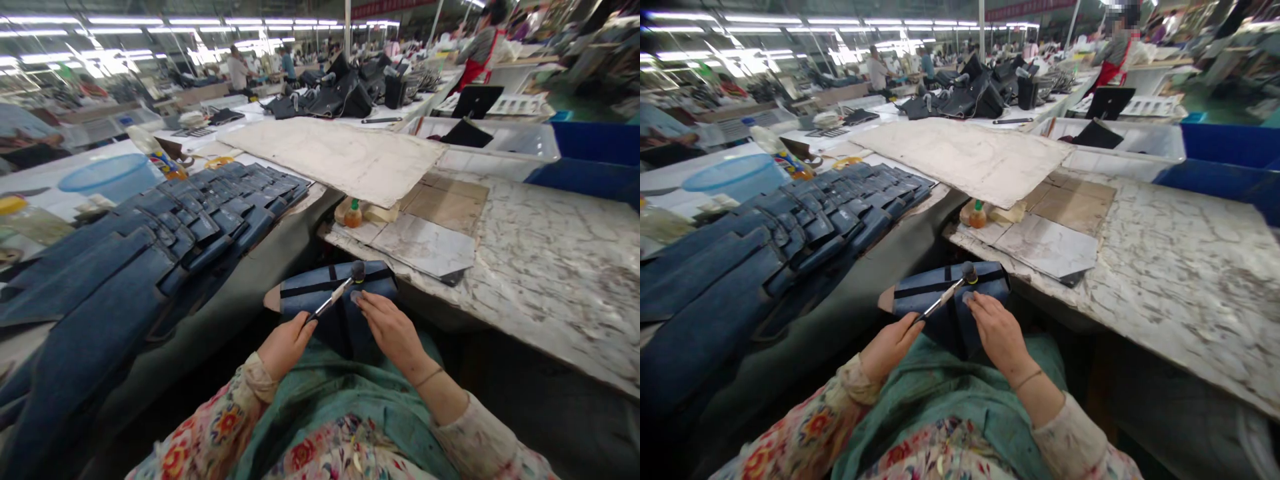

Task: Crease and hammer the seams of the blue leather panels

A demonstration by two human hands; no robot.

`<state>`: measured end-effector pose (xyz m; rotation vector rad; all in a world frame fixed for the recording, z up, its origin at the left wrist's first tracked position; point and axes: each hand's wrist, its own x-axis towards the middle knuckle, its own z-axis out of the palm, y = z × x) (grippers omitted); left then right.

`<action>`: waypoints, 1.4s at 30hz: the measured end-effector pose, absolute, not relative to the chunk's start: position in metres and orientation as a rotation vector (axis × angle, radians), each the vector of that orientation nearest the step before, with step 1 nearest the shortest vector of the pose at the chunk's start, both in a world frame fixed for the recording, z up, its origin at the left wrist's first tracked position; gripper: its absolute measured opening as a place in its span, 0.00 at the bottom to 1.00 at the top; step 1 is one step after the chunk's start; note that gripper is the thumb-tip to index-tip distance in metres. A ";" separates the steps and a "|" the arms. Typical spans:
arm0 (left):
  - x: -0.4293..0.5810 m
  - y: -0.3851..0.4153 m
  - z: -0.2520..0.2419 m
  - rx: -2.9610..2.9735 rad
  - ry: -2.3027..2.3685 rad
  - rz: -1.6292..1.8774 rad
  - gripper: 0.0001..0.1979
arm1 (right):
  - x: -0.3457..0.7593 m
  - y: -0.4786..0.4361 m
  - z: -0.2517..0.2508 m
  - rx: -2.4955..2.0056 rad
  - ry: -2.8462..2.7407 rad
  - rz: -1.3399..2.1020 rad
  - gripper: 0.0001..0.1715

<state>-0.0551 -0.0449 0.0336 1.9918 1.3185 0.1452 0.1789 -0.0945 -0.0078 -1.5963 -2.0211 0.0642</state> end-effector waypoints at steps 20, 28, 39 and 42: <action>-0.025 -0.024 0.039 2.165 1.252 0.151 0.14 | 0.184 -0.099 -0.004 -1.627 -1.961 0.033 0.21; -0.016 -0.019 0.043 2.206 1.270 0.027 0.13 | 0.183 -0.099 -0.009 -1.603 -1.958 0.062 0.22; -0.018 -0.020 0.049 2.151 1.242 0.190 0.16 | 0.181 -0.100 -0.009 -1.600 -1.963 0.076 0.21; -0.023 -0.022 0.044 2.127 1.240 0.227 0.16 | 0.179 -0.100 -0.010 -1.591 -1.970 0.078 0.21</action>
